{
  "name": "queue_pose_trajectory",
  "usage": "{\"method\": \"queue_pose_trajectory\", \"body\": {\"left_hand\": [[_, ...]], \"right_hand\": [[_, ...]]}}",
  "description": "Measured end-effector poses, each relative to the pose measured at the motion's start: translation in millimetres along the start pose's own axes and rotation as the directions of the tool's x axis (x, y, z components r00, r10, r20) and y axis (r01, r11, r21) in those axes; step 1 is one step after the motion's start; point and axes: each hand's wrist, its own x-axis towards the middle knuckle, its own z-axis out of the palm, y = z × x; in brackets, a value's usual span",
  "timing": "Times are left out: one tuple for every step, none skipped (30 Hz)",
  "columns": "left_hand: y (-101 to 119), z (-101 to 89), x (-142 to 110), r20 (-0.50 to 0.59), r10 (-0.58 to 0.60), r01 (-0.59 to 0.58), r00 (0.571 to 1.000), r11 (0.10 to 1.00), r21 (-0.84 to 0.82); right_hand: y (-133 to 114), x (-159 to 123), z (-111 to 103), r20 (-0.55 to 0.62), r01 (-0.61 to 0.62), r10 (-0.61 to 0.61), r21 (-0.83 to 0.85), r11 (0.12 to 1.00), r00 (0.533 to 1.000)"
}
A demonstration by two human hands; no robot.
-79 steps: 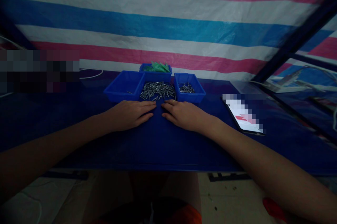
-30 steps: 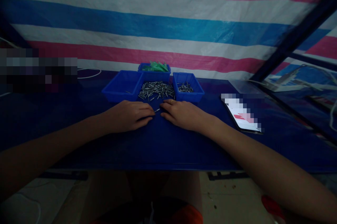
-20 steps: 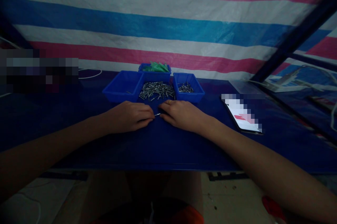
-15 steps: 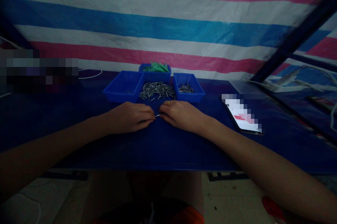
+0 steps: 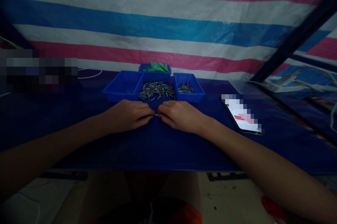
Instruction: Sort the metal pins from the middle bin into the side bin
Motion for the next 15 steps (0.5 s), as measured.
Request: {"method": "queue_pose_trajectory", "body": {"left_hand": [[0.1,-0.1,0.3,-0.002,-0.001,0.001,1.000,1.000,-0.002],[0.2,-0.1,0.6,-0.007,-0.001,0.001,1.000,1.000,-0.004],[0.4,0.1,0.9,-0.012,-0.001,0.001,1.000,1.000,-0.004],[0.5,0.2,1.2,-0.016,-0.002,0.002,1.000,1.000,-0.004],[0.6,0.4,1.4,-0.019,-0.004,0.004,1.000,1.000,-0.003],[0.6,0.4,1.5,-0.020,-0.008,0.008,1.000,1.000,-0.002],[0.7,0.3,1.6,-0.022,-0.012,0.012,1.000,1.000,0.000],[0.7,0.2,1.6,-0.024,-0.014,0.014,1.000,1.000,0.001],[0.7,0.0,1.5,-0.029,-0.015,0.015,0.999,1.000,0.002],[0.7,-0.1,1.3,-0.036,-0.016,0.016,0.999,1.000,0.002],[0.7,-0.2,1.1,-0.045,-0.015,0.015,0.999,1.000,0.000],[0.6,-0.1,1.0,-0.053,-0.016,0.015,0.998,1.000,-0.003],[0.6,0.0,0.8,-0.060,-0.016,0.016,0.998,1.000,-0.008],[0.6,0.1,0.7,-0.069,-0.015,0.014,0.998,1.000,-0.014],[0.6,0.3,0.6,-0.078,-0.011,0.009,0.997,1.000,-0.021]], "right_hand": [[-0.2,-0.3,-0.1,-0.003,0.003,-0.003,0.003,1.000,1.000],[-0.4,-0.6,-0.2,-0.006,0.007,-0.007,0.007,1.000,1.000],[-0.7,-0.7,-0.4,-0.011,0.010,-0.010,0.009,1.000,1.000],[-1.1,-0.8,-0.6,-0.014,0.012,-0.012,0.012,1.000,1.000],[-1.4,-0.7,-0.8,-0.017,0.012,-0.012,0.015,1.000,1.000],[-1.6,-0.7,-1.0,-0.019,0.013,-0.013,0.020,1.000,1.000],[-1.7,-0.6,-1.1,-0.022,0.015,-0.014,0.025,1.000,1.000],[-1.6,-0.4,-1.1,-0.027,0.017,-0.016,0.029,0.999,1.000],[-1.5,-0.4,-0.9,-0.031,0.019,-0.018,0.031,0.999,0.999],[-1.3,-0.3,-0.7,-0.035,0.020,-0.019,0.031,0.999,0.999],[-1.2,-0.2,-0.4,-0.039,0.021,-0.020,0.028,0.999,0.999],[-1.0,-0.2,-0.2,-0.040,0.022,-0.021,0.025,0.999,0.999],[-1.0,-0.2,0.0,-0.041,0.022,-0.021,0.023,0.999,0.999],[-1.1,-0.2,0.1,-0.041,0.025,-0.024,0.023,0.999,0.999],[-1.2,-0.2,0.1,-0.041,0.028,-0.027,0.022,0.999,0.999]]}}
